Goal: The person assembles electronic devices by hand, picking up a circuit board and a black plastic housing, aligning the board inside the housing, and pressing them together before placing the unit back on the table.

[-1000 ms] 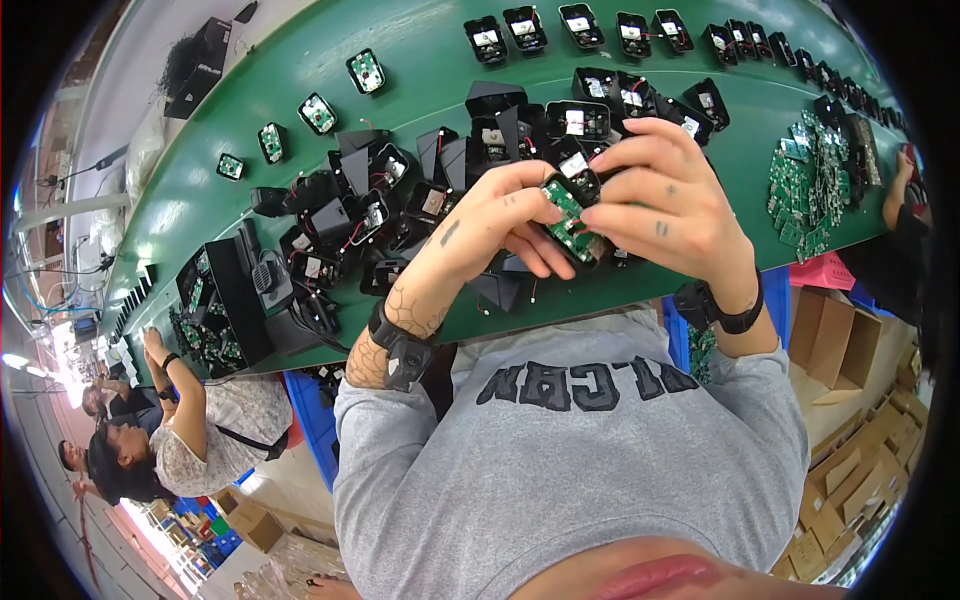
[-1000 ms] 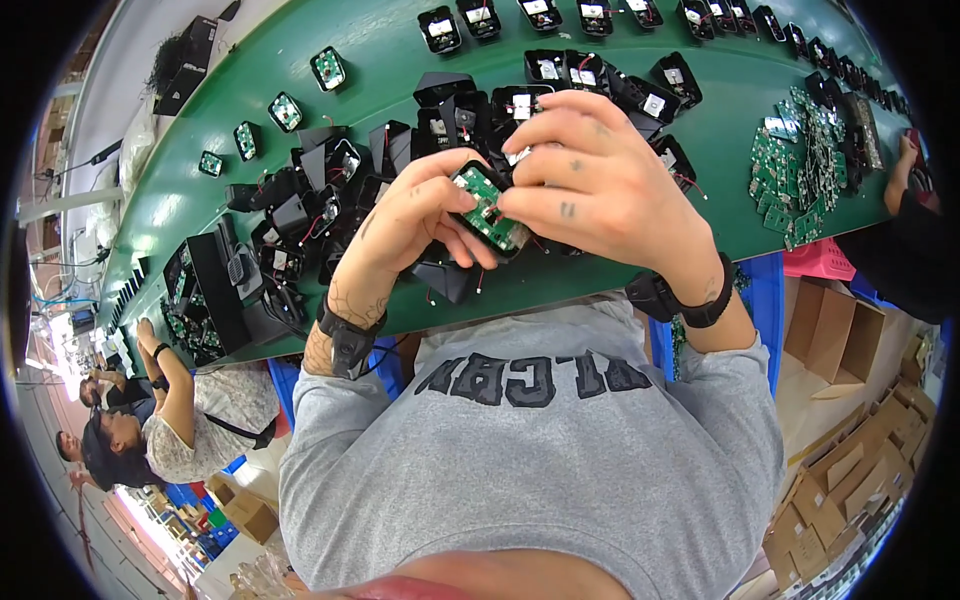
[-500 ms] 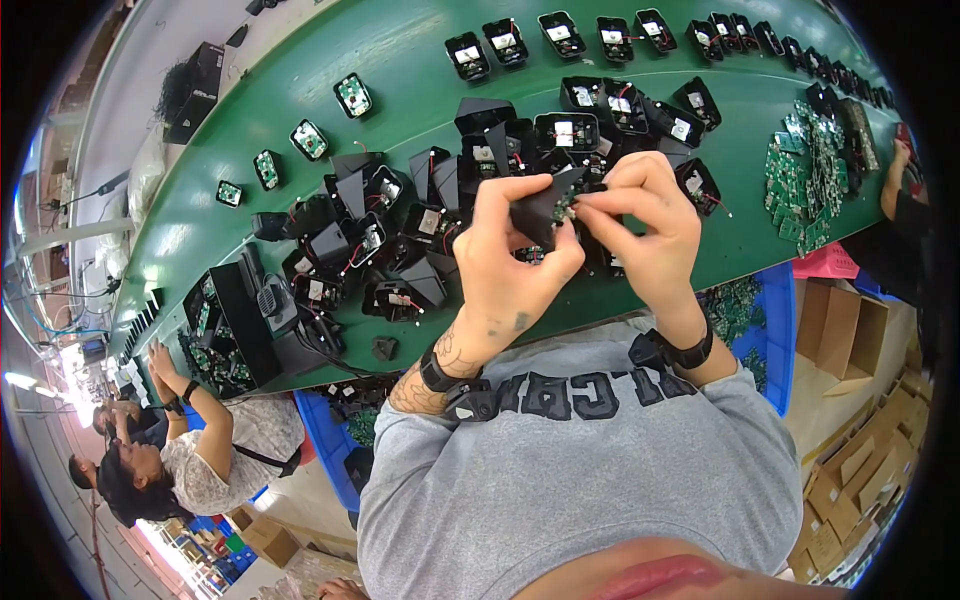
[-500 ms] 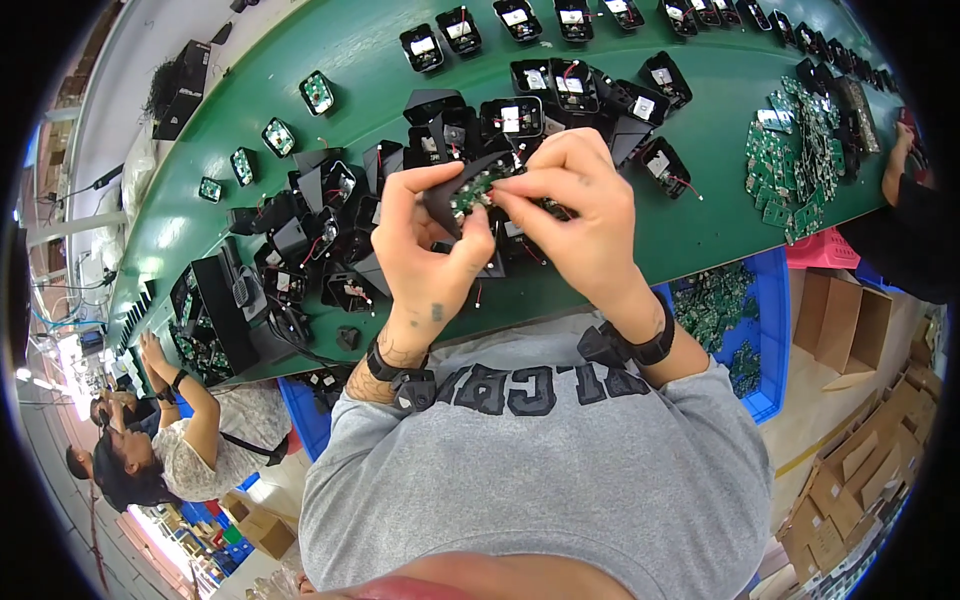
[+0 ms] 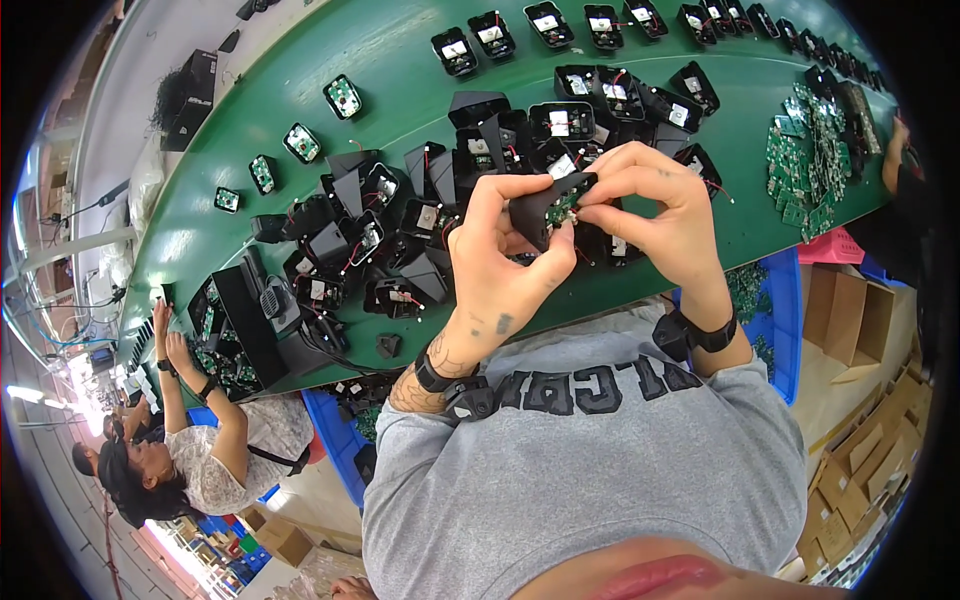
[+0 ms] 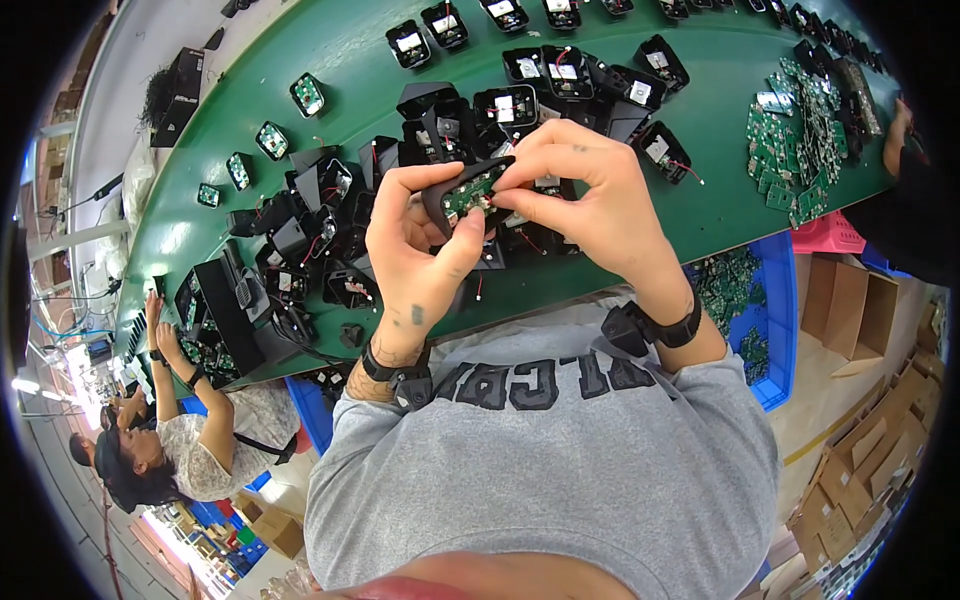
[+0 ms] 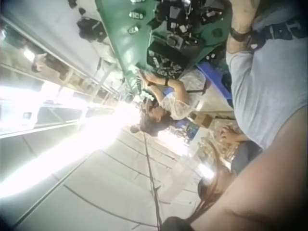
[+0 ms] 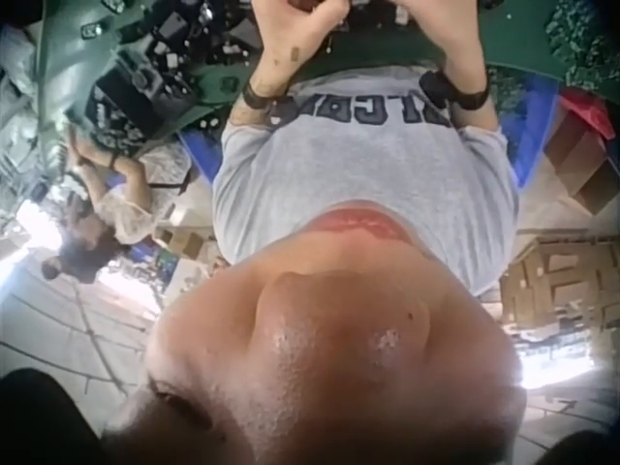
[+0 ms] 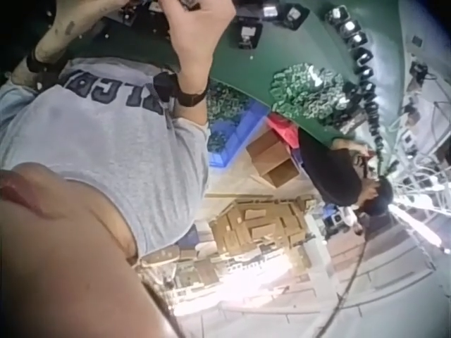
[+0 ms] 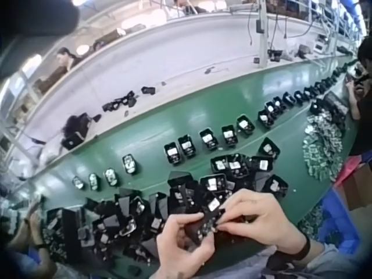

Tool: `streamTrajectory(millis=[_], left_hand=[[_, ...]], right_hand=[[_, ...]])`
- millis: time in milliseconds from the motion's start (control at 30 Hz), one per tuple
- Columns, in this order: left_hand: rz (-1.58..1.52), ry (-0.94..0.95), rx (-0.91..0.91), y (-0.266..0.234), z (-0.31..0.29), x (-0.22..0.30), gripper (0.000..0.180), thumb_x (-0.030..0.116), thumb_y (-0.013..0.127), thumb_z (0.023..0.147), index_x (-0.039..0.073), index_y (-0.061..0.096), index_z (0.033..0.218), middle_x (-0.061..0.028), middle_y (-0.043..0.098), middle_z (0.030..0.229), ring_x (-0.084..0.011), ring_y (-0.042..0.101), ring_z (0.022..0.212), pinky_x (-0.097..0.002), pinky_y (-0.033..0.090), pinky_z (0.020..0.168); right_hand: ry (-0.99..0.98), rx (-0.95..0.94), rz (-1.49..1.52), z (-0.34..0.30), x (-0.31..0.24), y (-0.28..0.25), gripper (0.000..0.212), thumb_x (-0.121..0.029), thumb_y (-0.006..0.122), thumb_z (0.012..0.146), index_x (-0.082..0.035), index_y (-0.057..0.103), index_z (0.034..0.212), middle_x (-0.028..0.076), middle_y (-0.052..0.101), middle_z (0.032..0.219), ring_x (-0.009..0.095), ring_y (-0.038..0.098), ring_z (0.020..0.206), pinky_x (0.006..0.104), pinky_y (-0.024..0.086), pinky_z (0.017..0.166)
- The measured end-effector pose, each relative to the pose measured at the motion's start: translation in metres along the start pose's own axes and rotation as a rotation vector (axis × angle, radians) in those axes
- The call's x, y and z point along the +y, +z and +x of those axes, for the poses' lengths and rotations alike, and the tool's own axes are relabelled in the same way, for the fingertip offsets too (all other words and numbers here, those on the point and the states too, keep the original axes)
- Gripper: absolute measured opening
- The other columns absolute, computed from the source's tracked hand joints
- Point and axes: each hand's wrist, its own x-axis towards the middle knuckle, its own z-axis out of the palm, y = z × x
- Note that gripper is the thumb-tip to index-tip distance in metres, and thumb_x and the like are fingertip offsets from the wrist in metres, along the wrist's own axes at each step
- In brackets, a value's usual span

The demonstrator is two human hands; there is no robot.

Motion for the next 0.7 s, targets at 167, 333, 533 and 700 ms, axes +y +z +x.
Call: streamTrajectory(millis=[167,333,533,700], left_hand=[[0.093,0.046,-0.001,0.001,0.001,0.006,0.038,0.002,0.07,0.076,-0.003,0.053,0.11,-0.0084,0.068,0.086,-0.0095,0.067,0.077,-0.0229,0.056,0.067],[0.174,0.185,0.047,0.007,0.002,0.0,0.041,0.0,0.072,0.075,-0.003,0.053,0.111,-0.0094,0.067,0.089,-0.0101,0.067,0.078,-0.0231,0.056,0.067],[0.212,0.331,0.167,0.011,0.003,0.001,0.041,0.0,0.072,0.076,-0.003,0.053,0.112,-0.0104,0.066,0.094,-0.0109,0.066,0.081,-0.0229,0.056,0.066],[0.043,-0.02,0.053,-0.001,0.014,0.004,0.037,0.003,0.069,0.082,-0.002,0.05,0.113,-0.0118,0.066,0.09,-0.0129,0.067,0.074,-0.0226,0.055,0.059]], right_hand=[[-0.063,0.052,-0.138,0.003,-0.009,0.005,0.016,0.005,0.074,0.067,-0.001,0.069,0.08,0.007,0.063,0.085,0.021,0.063,0.091,0.0294,0.049,0.075],[-0.06,0.177,-0.076,-0.005,-0.001,0.016,0.015,0.006,0.073,0.068,0.0,0.068,0.081,0.009,0.062,0.085,0.02,0.06,0.085,0.0287,0.047,0.072],[-0.362,0.217,-0.353,-0.009,-0.007,0.024,0.027,0.008,0.069,0.067,0.003,0.068,0.093,0.009,0.06,0.089,0.029,0.058,0.097,0.0381,0.046,0.079],[-0.355,0.053,-0.81,-0.019,-0.019,0.019,0.041,-0.002,0.066,0.067,-0.001,0.066,0.108,0.007,0.059,0.096,0.027,0.057,0.101,0.0433,0.045,0.095]])
